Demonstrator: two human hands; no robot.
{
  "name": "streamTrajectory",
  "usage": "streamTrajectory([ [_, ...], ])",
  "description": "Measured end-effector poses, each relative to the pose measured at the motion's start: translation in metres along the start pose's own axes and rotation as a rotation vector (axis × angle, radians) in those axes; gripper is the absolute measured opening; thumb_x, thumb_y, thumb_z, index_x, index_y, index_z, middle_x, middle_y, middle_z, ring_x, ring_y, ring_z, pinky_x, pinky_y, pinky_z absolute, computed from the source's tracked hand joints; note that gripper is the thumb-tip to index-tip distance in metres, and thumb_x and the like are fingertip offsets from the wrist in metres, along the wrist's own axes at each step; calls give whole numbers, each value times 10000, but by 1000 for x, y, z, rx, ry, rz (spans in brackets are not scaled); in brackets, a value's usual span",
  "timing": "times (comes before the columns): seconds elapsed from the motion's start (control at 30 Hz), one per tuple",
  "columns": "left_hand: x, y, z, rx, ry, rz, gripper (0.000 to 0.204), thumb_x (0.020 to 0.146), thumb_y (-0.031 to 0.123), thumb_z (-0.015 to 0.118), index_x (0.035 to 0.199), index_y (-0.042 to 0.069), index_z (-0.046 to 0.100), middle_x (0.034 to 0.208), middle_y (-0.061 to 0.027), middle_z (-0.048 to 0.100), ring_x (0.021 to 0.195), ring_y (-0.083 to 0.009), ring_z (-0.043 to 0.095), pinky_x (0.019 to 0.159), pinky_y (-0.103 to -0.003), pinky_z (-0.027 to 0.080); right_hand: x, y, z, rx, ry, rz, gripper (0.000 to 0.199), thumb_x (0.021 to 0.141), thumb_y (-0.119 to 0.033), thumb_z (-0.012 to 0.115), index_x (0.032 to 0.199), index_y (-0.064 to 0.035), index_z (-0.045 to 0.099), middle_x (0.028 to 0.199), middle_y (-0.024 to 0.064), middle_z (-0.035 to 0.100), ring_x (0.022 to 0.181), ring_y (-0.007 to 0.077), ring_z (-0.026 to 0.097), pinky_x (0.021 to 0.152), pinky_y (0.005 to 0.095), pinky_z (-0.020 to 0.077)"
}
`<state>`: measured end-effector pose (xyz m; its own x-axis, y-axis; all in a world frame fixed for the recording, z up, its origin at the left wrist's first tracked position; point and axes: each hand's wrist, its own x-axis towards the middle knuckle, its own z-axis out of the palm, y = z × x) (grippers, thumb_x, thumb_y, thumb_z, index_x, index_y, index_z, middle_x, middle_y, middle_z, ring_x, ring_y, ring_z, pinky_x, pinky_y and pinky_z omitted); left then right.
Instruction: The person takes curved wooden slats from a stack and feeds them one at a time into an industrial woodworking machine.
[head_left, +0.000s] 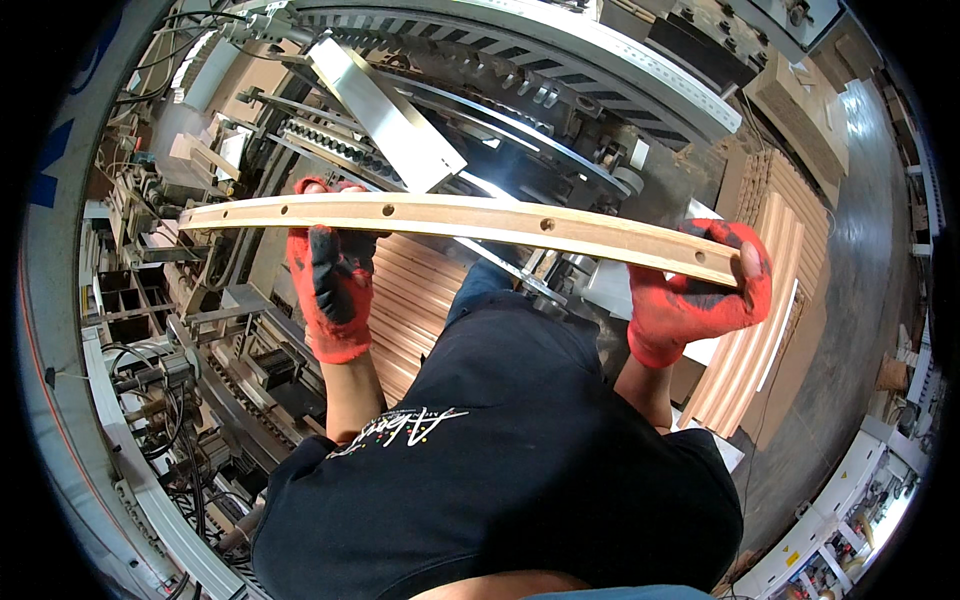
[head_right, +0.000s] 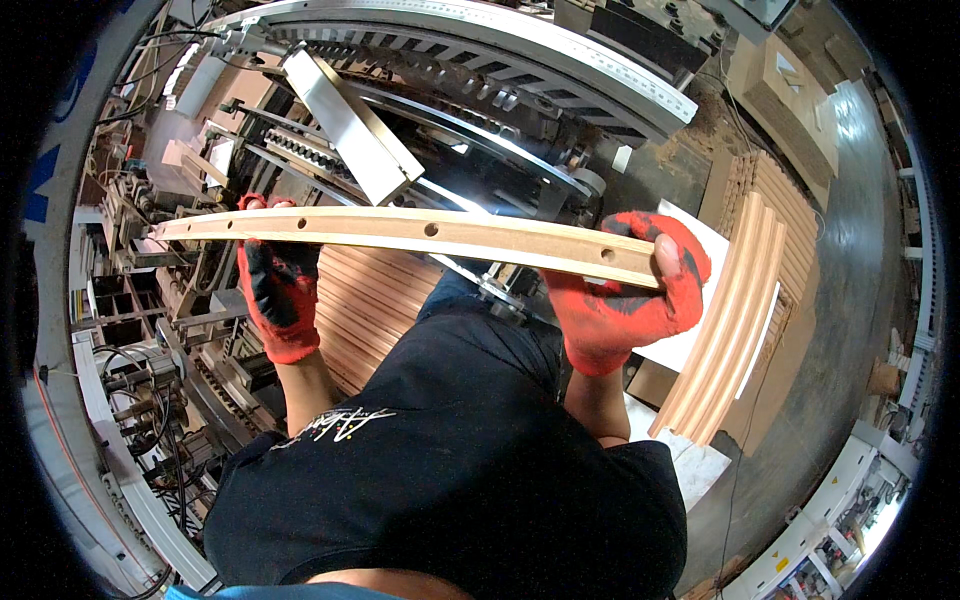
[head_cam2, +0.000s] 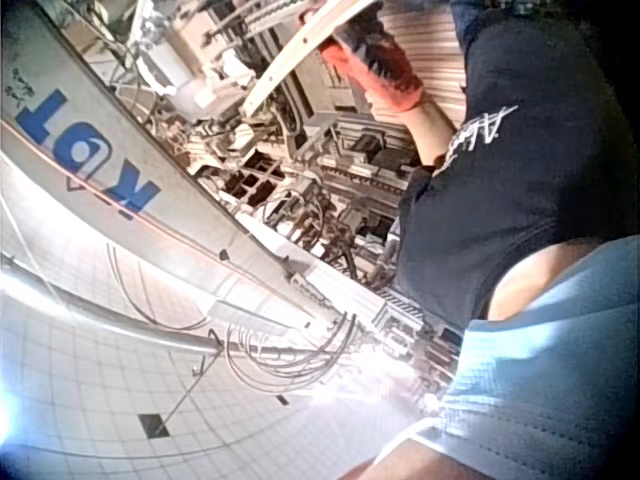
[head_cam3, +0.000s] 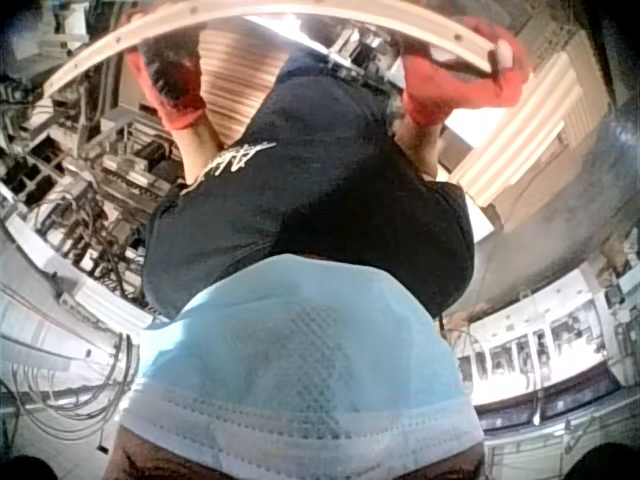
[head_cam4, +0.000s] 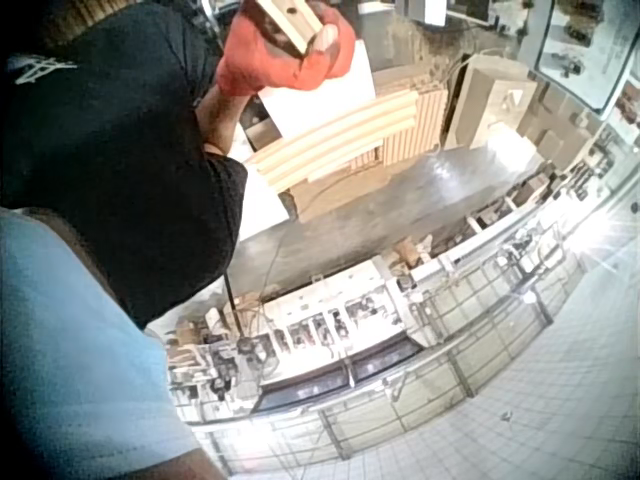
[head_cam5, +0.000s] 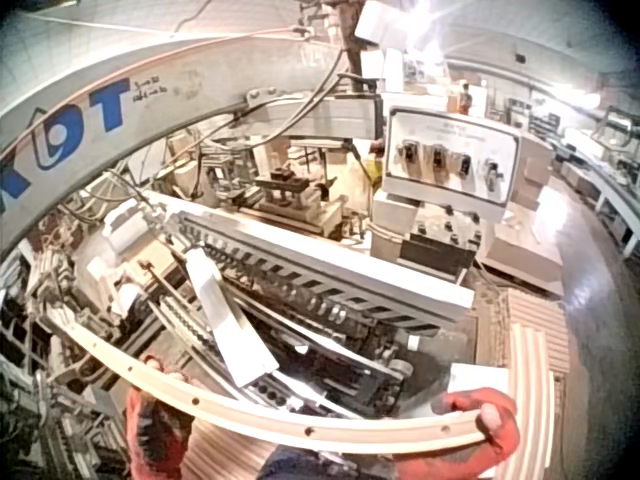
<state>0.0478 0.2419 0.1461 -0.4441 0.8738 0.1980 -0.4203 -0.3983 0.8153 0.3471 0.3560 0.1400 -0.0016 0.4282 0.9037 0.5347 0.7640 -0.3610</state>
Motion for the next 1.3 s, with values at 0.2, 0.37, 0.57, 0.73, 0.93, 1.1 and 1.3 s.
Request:
streamTrajectory([
  [0.2,0,-4,11,48,215,35,520,964,305,636,1376,57,437,1208,-171,596,1054,-275,617,848,-398,535,0,-4,-3,-22,-41,-9,1076,623,-183,958,1446,-46,279,1153,167,522,913,212,606,776,328,504],
  [0.37,0,-4,9,95,167,19,490,985,312,604,1372,59,440,1199,-166,598,1006,-264,620,827,-394,537,0,-5,-6,-30,-83,3,1082,612,-159,953,1444,-47,270,1163,179,516,912,213,609,783,331,510],
  [0.57,4,-7,17,32,229,28,466,1007,287,581,1386,62,434,1107,-128,601,972,-231,614,804,-376,538,-13,-2,0,47,-67,51,888,600,-96,923,1330,-49,420,1181,177,512,952,222,591,803,352,519],
  [0.73,16,-38,28,153,345,-33,351,1013,235,592,1310,54,542,1049,-55,602,913,-148,596,825,-287,508,-41,12,-12,-43,-451,118,420,635,-146,853,1016,-80,688,1009,100,596,880,275,616,716,365,516],
  [0.93,15,-156,38,468,192,-291,317,921,176,716,1158,34,560,1053,-63,662,919,-107,613,803,-262,486,-115,14,-49,-94,-837,471,315,796,-245,769,1050,-76,687,869,96,623,739,311,624,626,392,503],
  [1.1,12,-223,30,557,5,-483,488,885,108,737,1285,21,471,893,12,552,836,-82,541,730,-243,470,-153,13,-73,-185,-874,602,307,831,-259,740,1074,-79,682,873,122,650,767,340,648,647,411,517],
  [1.3,31,-238,30,467,121,-519,870,844,168,790,1490,-44,247,968,-28,573,877,-117,568,755,-257,488,-164,10,-68,-138,-795,714,335,821,-244,736,1106,-77,677,920,144,671,812,359,660,697,426,531],
])
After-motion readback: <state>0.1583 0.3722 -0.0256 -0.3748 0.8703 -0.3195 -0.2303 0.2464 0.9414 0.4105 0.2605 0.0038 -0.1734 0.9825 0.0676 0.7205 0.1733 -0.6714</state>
